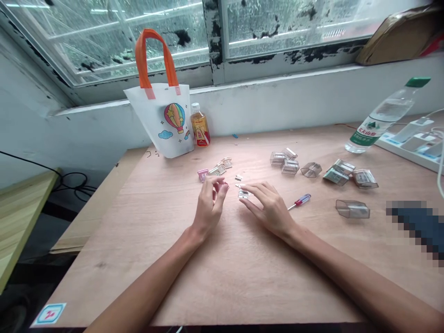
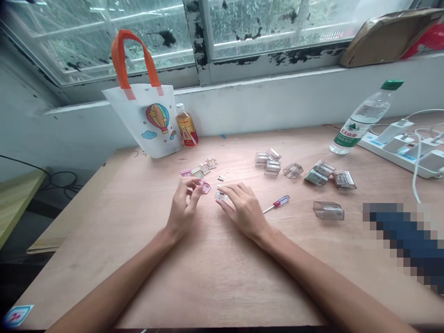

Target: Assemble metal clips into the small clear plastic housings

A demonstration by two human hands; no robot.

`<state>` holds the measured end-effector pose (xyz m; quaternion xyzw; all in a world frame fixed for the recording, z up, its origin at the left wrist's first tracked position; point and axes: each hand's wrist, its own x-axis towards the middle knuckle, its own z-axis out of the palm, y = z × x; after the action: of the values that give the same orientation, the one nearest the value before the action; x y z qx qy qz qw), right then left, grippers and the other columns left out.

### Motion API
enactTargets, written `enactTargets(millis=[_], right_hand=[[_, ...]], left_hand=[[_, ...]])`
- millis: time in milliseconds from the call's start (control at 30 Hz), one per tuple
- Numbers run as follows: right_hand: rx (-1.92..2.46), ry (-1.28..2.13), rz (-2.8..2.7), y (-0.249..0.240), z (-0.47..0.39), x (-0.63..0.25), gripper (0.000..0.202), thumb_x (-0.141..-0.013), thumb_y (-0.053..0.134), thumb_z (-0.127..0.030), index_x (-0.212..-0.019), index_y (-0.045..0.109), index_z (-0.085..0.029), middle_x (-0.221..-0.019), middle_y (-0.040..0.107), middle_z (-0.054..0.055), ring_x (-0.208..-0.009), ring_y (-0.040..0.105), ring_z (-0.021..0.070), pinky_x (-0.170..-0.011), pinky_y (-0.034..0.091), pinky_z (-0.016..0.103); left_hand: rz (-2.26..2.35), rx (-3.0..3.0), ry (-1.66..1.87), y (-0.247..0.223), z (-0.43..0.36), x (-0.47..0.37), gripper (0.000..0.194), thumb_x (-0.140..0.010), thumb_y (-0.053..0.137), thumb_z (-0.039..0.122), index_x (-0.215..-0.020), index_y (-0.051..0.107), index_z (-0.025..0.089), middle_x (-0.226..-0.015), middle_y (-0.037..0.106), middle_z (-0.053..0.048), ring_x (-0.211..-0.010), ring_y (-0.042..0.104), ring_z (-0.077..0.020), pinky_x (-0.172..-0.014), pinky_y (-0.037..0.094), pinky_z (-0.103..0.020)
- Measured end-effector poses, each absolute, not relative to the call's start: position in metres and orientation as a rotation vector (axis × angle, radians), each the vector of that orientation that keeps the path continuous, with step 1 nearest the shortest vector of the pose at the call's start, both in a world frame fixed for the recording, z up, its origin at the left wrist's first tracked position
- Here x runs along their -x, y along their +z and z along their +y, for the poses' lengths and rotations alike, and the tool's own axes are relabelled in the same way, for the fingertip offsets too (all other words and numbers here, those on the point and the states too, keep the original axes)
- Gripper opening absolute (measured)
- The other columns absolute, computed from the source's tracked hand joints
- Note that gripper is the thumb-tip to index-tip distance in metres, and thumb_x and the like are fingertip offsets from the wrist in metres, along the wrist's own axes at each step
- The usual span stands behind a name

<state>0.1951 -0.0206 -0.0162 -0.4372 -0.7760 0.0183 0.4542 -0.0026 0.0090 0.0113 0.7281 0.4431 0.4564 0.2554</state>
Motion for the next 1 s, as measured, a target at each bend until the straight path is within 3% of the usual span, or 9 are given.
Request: enactTargets(millis=[100,200,300,433,600,700,800,1000], right_hand=[[1.065,0.053,-1.888,-0.016,-0.020,-0.197,0.027,-0.096,0.066,-0.026,-0.123,0.064,-0.022,-0.113,0.074,0.009,-0.104,0.066,0.0268,-0.089,0.055,0.045],[1.059,0.079,-1.871,-0.018,-0.018,-0.198,0.029,-0.096,0.066,-0.025,-0.125,0.063,-0.021,-0.116,0.073,0.010,-0.106,0.065,0.0269,-0.090,0.056,0.045],[1.063,0.126,-1.870,-0.020,-0.017,-0.198,0.028,-0.096,0.065,-0.022,-0.124,0.063,-0.021,-0.118,0.071,0.011,-0.110,0.064,0.0272,-0.092,0.056,0.045],[1.089,0.199,-1.844,-0.023,-0.014,-0.198,0.026,-0.094,0.066,-0.022,-0.120,0.064,-0.021,-0.115,0.072,0.010,-0.103,0.064,0.0265,-0.090,0.056,0.045],[1.106,0.292,-1.809,-0.024,-0.010,-0.199,0.027,-0.095,0.066,-0.024,-0.121,0.062,-0.022,-0.113,0.071,0.009,-0.094,0.063,0.0254,-0.087,0.055,0.043],[1.067,0.305,-1.812,-0.022,-0.011,-0.198,0.025,-0.096,0.066,-0.026,-0.121,0.063,-0.023,-0.117,0.070,0.009,-0.102,0.063,0.0266,-0.091,0.054,0.044],[1.029,0.287,-1.795,-0.018,-0.013,-0.196,0.025,-0.096,0.066,-0.029,-0.121,0.064,-0.024,-0.116,0.067,0.010,-0.110,0.061,0.0269,-0.095,0.053,0.045],[1.007,0.328,-1.761,-0.013,-0.017,-0.193,0.027,-0.097,0.064,-0.029,-0.124,0.064,-0.026,-0.117,0.064,0.009,-0.113,0.061,0.0260,-0.093,0.054,0.042]], left_hand=[[1.289,-2.380,1.157,0.011,0.024,0.015,0.031,-0.099,0.052,0.029,-0.127,0.057,0.019,-0.133,0.058,-0.014,-0.126,0.050,-0.0294,-0.108,0.039,-0.044],[1.374,-2.630,0.795,0.003,0.035,0.023,0.048,-0.095,0.055,0.027,-0.141,0.049,0.014,-0.147,0.051,-0.019,-0.137,0.042,-0.0351,-0.113,0.034,-0.051],[1.364,-2.706,0.593,-0.007,0.039,0.025,0.055,-0.096,0.051,0.024,-0.148,0.042,0.008,-0.151,0.048,-0.021,-0.141,0.040,-0.0347,-0.114,0.035,-0.050],[1.260,-2.744,0.631,-0.011,0.037,0.023,0.049,-0.103,0.045,0.027,-0.150,0.042,0.012,-0.150,0.053,-0.018,-0.142,0.043,-0.0301,-0.115,0.035,-0.046],[1.217,-2.595,0.702,-0.008,0.036,0.018,0.040,-0.101,0.055,0.030,-0.139,0.055,0.018,-0.131,0.067,-0.014,-0.126,0.058,-0.0296,-0.110,0.040,-0.049],[1.153,-2.324,0.845,-0.007,0.032,0.014,0.051,-0.096,0.064,0.033,-0.144,0.050,0.021,-0.122,0.069,-0.011,-0.104,0.067,-0.0242,-0.102,0.048,-0.045],[1.023,-1.925,0.940,-0.006,0.026,0.008,0.065,-0.092,0.068,0.034,-0.151,0.044,0.024,-0.130,0.063,-0.011,-0.090,0.066,-0.0171,-0.088,0.054,-0.035],[0.772,-1.452,0.834,0.005,0.018,0.000,0.057,-0.085,0.076,0.029,-0.139,0.061,0.022,-0.141,0.061,-0.011,-0.117,0.063,-0.0259,-0.097,0.052,-0.037]])
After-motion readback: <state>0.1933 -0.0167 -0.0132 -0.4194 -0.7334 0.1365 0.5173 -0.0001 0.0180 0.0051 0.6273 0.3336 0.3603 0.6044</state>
